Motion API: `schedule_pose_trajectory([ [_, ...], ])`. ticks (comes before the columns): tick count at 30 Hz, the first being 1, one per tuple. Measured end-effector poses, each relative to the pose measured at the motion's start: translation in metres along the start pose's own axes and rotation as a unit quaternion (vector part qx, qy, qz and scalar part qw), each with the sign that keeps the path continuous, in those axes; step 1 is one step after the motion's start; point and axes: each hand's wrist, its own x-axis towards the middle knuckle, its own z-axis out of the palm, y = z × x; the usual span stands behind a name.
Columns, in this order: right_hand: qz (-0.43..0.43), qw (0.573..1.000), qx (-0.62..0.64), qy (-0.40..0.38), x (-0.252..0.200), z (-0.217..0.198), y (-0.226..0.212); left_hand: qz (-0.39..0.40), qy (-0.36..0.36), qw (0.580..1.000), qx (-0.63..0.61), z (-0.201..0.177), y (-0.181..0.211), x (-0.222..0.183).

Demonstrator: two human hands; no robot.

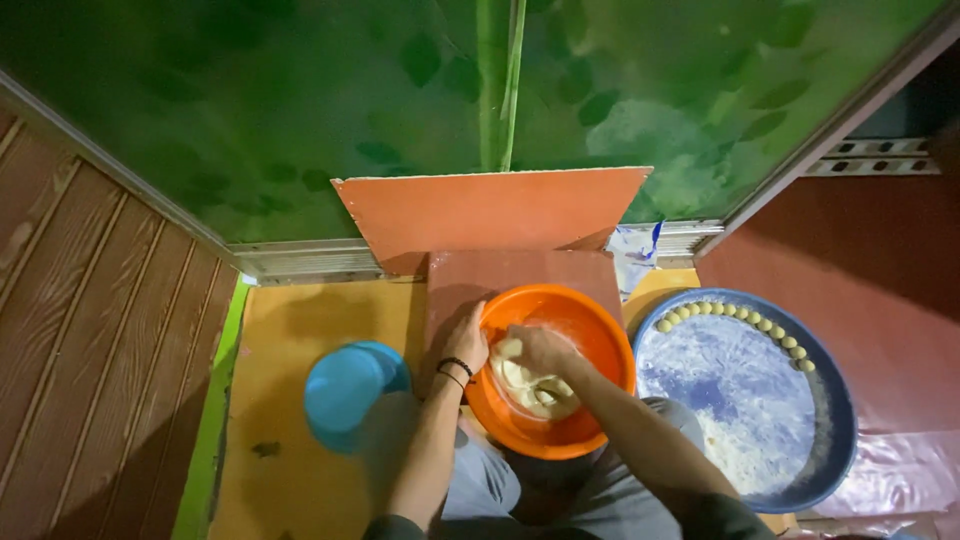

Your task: A person is sitting on the floor and actively kneading a large piece of dough in an orange bowl.

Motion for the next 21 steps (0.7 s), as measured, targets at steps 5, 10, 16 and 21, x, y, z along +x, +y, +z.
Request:
schedule_pose_trajectory([
  [5,-0.275,0.952,-0.068,0.112,-0.075,0.056,0.070,-0.002,-0.030,0.999,-0.017,-0.009,0.010,-0.006],
  [10,-0.315,0.934,-0.088,0.143,-0.115,-0.025,-0.024,-0.007,-0.032,0.999,-0.014,-0.023,0.024,-0.019],
  [16,-0.293,0.901,-0.188,0.258,-0.067,0.018,-0.041,-0.014,-0.037,0.999,-0.015,-0.034,0.035,-0.022],
  [21,-0.316,0.884,-0.141,0.313,-0.048,0.022,-0.032,0.016,-0.014,1.000,0.000,-0.018,0.022,-0.017],
])
